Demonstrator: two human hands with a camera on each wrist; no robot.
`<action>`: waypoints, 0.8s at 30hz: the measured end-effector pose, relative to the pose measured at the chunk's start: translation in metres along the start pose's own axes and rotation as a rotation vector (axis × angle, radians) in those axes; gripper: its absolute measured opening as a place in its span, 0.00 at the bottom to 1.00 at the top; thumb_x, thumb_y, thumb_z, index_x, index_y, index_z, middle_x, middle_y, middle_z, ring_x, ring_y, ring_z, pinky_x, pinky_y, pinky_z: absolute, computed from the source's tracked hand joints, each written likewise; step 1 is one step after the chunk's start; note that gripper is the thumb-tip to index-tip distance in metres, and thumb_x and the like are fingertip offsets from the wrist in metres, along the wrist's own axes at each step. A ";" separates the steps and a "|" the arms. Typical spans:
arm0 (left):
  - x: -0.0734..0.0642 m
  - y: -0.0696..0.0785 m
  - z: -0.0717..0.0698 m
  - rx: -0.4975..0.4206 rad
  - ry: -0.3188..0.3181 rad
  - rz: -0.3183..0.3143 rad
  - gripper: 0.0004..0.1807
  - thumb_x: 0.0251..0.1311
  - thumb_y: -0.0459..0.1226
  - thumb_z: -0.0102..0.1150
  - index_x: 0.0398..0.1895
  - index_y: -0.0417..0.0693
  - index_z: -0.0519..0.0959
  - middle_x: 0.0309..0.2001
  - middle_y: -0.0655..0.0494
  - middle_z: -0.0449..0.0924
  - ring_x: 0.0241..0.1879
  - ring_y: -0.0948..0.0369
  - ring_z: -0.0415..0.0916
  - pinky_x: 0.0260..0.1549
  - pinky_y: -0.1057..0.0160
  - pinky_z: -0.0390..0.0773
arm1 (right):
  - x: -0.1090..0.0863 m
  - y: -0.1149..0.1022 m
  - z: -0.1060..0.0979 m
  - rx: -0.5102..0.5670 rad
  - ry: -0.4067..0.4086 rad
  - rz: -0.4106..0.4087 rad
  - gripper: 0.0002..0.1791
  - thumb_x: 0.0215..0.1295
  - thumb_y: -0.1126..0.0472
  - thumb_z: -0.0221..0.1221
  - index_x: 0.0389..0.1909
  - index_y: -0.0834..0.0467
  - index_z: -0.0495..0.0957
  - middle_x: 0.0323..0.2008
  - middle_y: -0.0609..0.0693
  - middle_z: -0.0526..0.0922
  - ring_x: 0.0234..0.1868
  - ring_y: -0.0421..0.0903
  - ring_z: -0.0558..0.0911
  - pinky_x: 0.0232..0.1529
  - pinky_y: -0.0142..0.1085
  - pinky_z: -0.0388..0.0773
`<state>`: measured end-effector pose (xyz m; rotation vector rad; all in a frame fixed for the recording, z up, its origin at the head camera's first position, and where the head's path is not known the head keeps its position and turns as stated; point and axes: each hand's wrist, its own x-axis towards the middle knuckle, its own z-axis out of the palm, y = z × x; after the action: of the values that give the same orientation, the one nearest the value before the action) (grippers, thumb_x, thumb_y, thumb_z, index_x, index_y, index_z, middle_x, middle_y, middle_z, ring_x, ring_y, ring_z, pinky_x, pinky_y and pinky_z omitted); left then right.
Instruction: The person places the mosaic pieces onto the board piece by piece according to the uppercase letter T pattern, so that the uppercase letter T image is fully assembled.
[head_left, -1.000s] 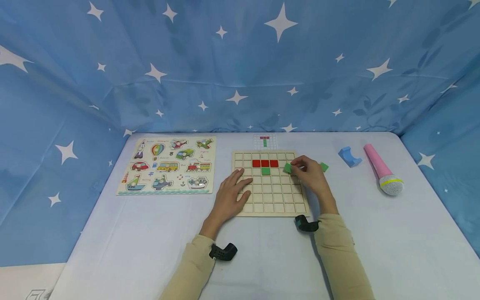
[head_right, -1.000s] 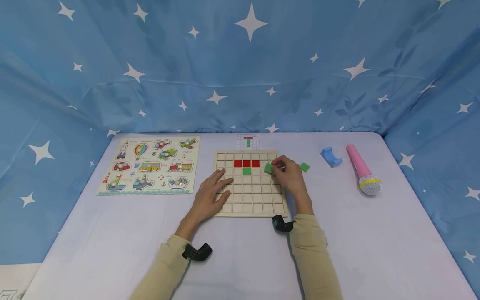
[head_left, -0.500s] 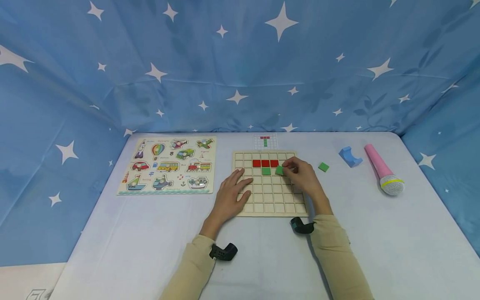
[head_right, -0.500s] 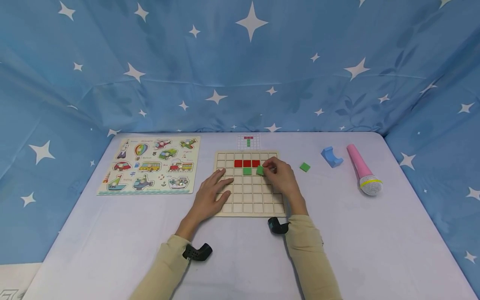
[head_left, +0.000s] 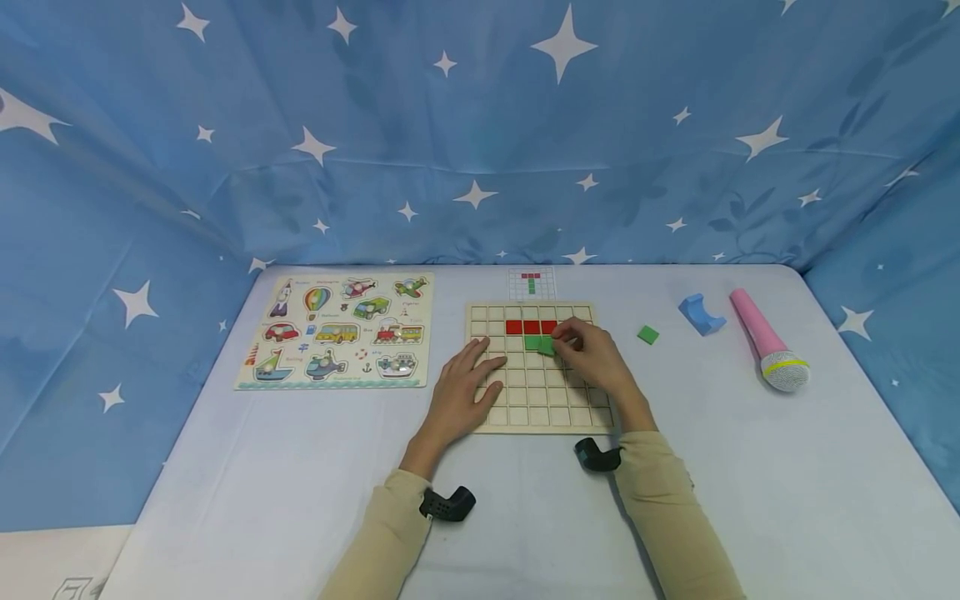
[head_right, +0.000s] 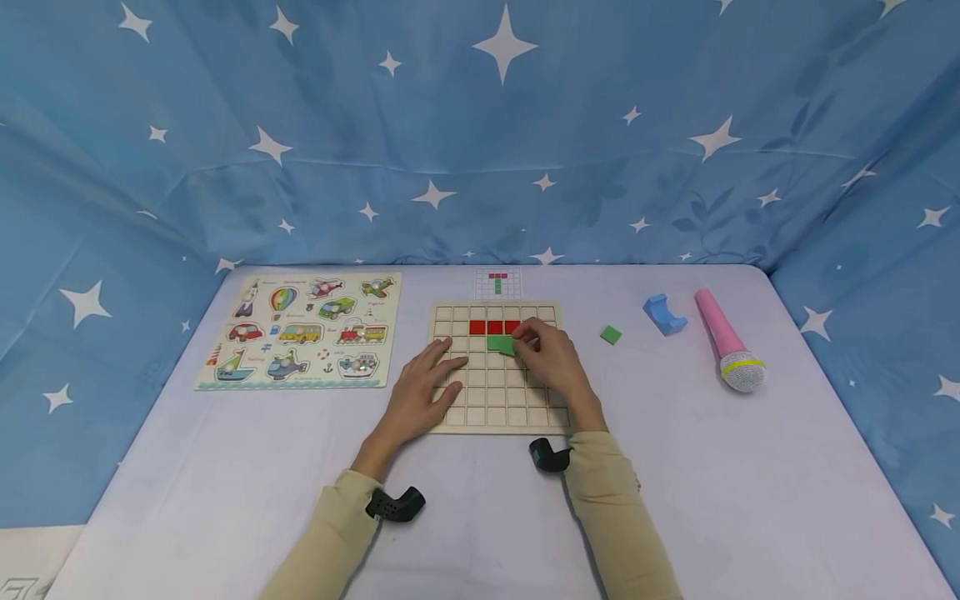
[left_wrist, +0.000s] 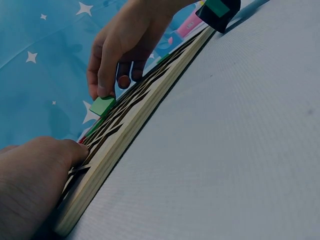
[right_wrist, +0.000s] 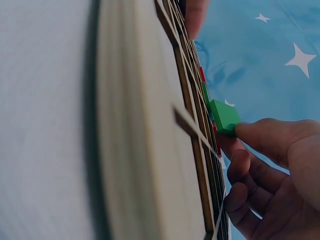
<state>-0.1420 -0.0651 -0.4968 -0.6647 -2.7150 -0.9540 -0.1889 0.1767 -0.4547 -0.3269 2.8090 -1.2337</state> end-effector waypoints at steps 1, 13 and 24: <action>0.000 0.000 0.000 0.000 0.000 -0.001 0.19 0.65 0.43 0.52 0.59 0.54 0.75 0.70 0.48 0.61 0.72 0.51 0.53 0.67 0.45 0.57 | 0.000 -0.001 0.000 -0.004 -0.002 -0.001 0.09 0.66 0.60 0.56 0.45 0.58 0.77 0.41 0.53 0.82 0.39 0.49 0.81 0.40 0.40 0.78; -0.001 0.001 0.000 0.007 -0.002 -0.002 0.19 0.65 0.44 0.52 0.59 0.54 0.75 0.70 0.48 0.61 0.72 0.51 0.54 0.67 0.45 0.58 | -0.001 -0.003 0.003 -0.022 -0.046 -0.045 0.09 0.66 0.60 0.56 0.44 0.58 0.77 0.40 0.55 0.83 0.36 0.48 0.82 0.40 0.42 0.79; 0.000 0.002 -0.002 0.013 -0.006 -0.008 0.19 0.65 0.43 0.52 0.59 0.55 0.75 0.70 0.49 0.61 0.72 0.51 0.54 0.67 0.46 0.58 | 0.000 -0.008 0.008 -0.037 -0.087 -0.062 0.08 0.66 0.59 0.57 0.42 0.56 0.79 0.37 0.51 0.83 0.33 0.43 0.79 0.37 0.36 0.76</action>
<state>-0.1408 -0.0646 -0.4944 -0.6551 -2.7287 -0.9367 -0.1863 0.1653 -0.4543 -0.4619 2.7701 -1.1500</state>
